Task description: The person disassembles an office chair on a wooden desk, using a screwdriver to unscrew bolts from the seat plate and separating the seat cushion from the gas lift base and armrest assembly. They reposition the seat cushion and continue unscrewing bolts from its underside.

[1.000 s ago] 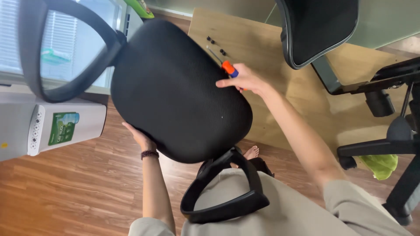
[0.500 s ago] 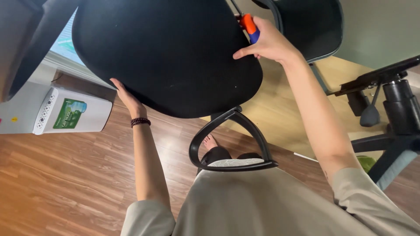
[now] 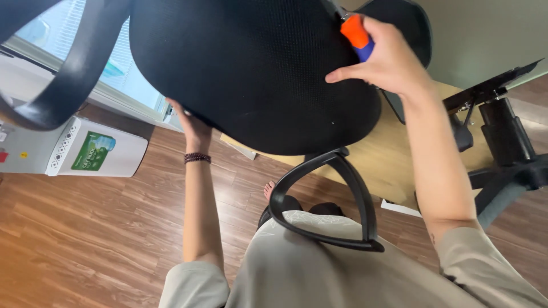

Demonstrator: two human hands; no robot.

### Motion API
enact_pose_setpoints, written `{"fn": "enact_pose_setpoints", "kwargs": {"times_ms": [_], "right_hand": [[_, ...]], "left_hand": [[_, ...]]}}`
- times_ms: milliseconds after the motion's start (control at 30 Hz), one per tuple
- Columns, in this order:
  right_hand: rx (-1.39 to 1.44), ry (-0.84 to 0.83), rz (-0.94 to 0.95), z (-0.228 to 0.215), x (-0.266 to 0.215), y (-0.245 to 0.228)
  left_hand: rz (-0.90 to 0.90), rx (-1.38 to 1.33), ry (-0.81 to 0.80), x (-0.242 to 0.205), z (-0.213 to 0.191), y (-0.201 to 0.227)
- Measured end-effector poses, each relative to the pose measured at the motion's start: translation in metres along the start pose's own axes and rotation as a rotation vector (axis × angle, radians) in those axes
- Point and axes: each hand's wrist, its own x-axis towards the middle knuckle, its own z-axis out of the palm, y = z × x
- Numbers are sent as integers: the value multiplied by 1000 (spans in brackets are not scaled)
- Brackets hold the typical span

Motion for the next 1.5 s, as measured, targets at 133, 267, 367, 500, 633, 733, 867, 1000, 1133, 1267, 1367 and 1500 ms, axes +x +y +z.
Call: {"fn": "enact_pose_setpoints", "kwargs": {"times_ms": [133,267,367,500,633,733,867,1000,1133,1267,1367,1500], "right_hand": [[-220,120,-310,-24,-28,-27],[-258,191,-404,-24,-54,-51],[-347,239,-435,-18,-71,-61],[-482,231,-326,-6,-79,-76],[-588,141,-160,5,-82,-90],[-650,92,-98,13,-90,-95],[-659,132,-143,28,-103,-91],[-636,147,-179,38,-115,-90],[-657,133,-242,53,-126,-87],[-679,158,-259,77,-143,-76],[-648,237,-304,93,-152,-66],[-645,251,-315,106,-162,-55]], "left_hand": [[-102,-150,-46,16,24,-25],[-71,-230,-145,27,65,-42],[-171,-323,-40,33,78,-66],[-188,-458,-77,45,96,-83],[-188,-556,-156,39,100,-86],[-192,-521,-187,47,97,-94],[-200,-472,-221,40,90,-100],[-213,-422,-258,34,88,-109],[-214,-368,-289,23,80,-112],[-221,-324,-313,-2,68,-132],[-223,-283,-328,-34,44,-152],[-225,-230,-364,-48,25,-152]]}}
